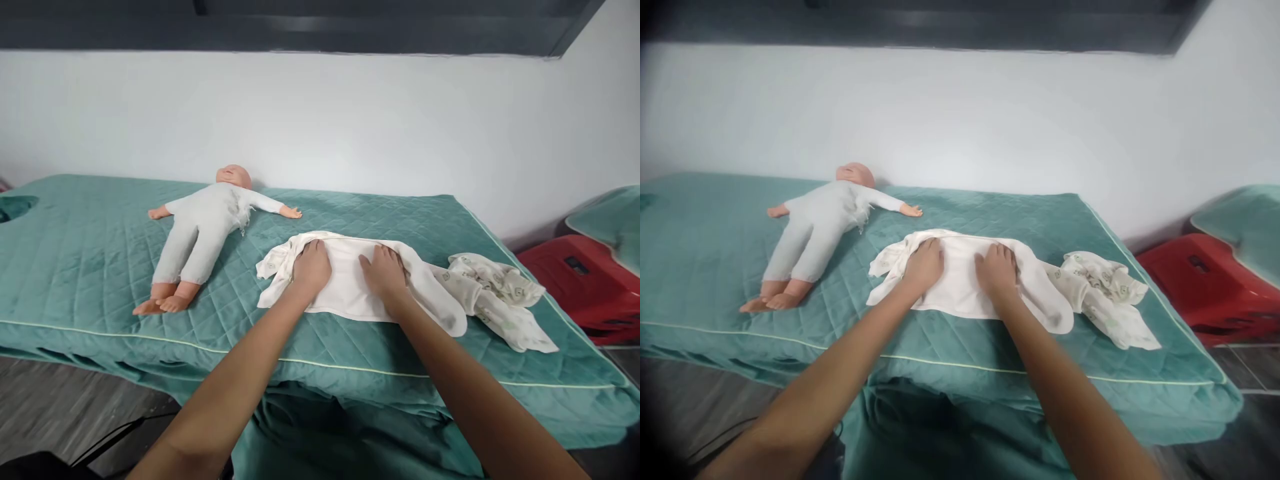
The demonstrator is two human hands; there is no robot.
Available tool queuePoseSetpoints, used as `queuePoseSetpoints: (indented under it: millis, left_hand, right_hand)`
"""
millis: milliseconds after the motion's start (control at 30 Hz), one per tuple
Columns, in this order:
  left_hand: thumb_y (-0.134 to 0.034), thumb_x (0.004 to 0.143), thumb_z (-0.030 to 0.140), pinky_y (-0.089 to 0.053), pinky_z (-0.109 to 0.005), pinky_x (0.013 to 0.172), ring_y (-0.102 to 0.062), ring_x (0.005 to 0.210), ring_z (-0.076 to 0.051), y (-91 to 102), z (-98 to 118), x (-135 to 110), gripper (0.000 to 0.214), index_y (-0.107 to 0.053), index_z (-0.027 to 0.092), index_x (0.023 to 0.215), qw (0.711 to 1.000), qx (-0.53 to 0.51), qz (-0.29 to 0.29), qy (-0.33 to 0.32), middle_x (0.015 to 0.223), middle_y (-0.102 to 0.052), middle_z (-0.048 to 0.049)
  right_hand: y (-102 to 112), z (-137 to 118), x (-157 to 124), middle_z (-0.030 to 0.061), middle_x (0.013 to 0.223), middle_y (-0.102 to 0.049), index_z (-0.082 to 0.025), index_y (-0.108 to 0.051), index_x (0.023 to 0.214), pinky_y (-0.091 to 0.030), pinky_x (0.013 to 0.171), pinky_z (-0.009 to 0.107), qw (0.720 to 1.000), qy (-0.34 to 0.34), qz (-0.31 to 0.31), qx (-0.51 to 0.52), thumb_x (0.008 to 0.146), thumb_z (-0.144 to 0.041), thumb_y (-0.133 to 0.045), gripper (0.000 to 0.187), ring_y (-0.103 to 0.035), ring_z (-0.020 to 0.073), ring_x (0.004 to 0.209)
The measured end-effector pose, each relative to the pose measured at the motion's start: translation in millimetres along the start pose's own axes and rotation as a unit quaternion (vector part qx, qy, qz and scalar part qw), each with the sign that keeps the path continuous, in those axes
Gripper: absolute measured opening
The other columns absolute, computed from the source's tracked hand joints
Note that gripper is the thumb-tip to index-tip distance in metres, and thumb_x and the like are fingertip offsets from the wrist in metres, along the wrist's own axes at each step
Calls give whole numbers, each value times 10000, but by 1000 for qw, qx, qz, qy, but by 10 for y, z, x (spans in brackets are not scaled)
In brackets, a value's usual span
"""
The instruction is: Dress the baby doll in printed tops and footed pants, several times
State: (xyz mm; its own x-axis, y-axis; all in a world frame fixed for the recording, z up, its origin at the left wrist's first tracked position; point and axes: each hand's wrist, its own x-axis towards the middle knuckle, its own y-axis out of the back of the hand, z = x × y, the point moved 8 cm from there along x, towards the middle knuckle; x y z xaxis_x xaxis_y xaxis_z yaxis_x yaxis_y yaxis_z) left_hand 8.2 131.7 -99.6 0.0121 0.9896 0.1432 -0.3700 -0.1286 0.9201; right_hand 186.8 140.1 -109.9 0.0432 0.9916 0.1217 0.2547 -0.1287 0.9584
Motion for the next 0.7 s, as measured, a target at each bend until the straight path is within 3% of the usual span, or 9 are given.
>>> queuePoseSetpoints:
  millis: [67, 233, 333, 533, 700]
  left_hand:
    - [-400, 993, 201, -456, -464, 1115, -502, 1393, -333, 29, -31, 57, 434, -498, 123, 1408, 1000, 1, 10, 26, 1467, -555, -192]
    - [-436, 989, 271, -460, -444, 1117, -505, 1406, -334, 66, 16, 140, 576, -332, 129, 1537, 992, -57, 49, 99, 1551, -493, -187]
    - [-432, 995, 312, -465, -458, 1114, -512, 1405, -338, 23, 60, 250, 616, -288, 114, 1560, 990, -77, 45, 112, 1560, -485, -202]
    - [-406, 1017, 357, -410, -453, 1174, -465, 1447, -331, -44, 98, 519, 598, -335, 87, 1546, 994, -42, 45, 90, 1577, -468, -204]
    - [-347, 1039, 404, -398, -469, 1187, -446, 1461, -336, -148, 117, 668, 585, -361, 119, 1549, 998, -11, 28, 51, 1599, -443, -186]
  right_hand:
    - [35, 26, 52, 269, 1543, -450, -18, -455, 1460, -300, 1186, 531, 1000, -27, 3, -9, 1027, -420, -387, 594, -378, 395, 1452]
    - [85, -40, 56, 279, 1673, -194, -35, -214, 1604, -287, 1189, 566, 997, -49, 49, -18, 1013, -405, -418, 727, -179, 416, 1551]
    - [112, -40, 110, 264, 1688, -143, -77, -165, 1622, -338, 1159, 569, 997, -37, 64, 16, 992, -384, -450, 757, -216, 443, 1532]
    - [180, 96, 373, 283, 1634, -222, -12, -419, 1429, -343, 1169, 556, 993, -5, 109, 51, 953, -303, -473, 560, -325, 432, 1465]
    - [134, 153, 578, 306, 1626, -222, 24, -404, 1431, -294, 1199, 578, 992, 3, 119, 51, 984, -345, -445, 581, -272, 449, 1490]
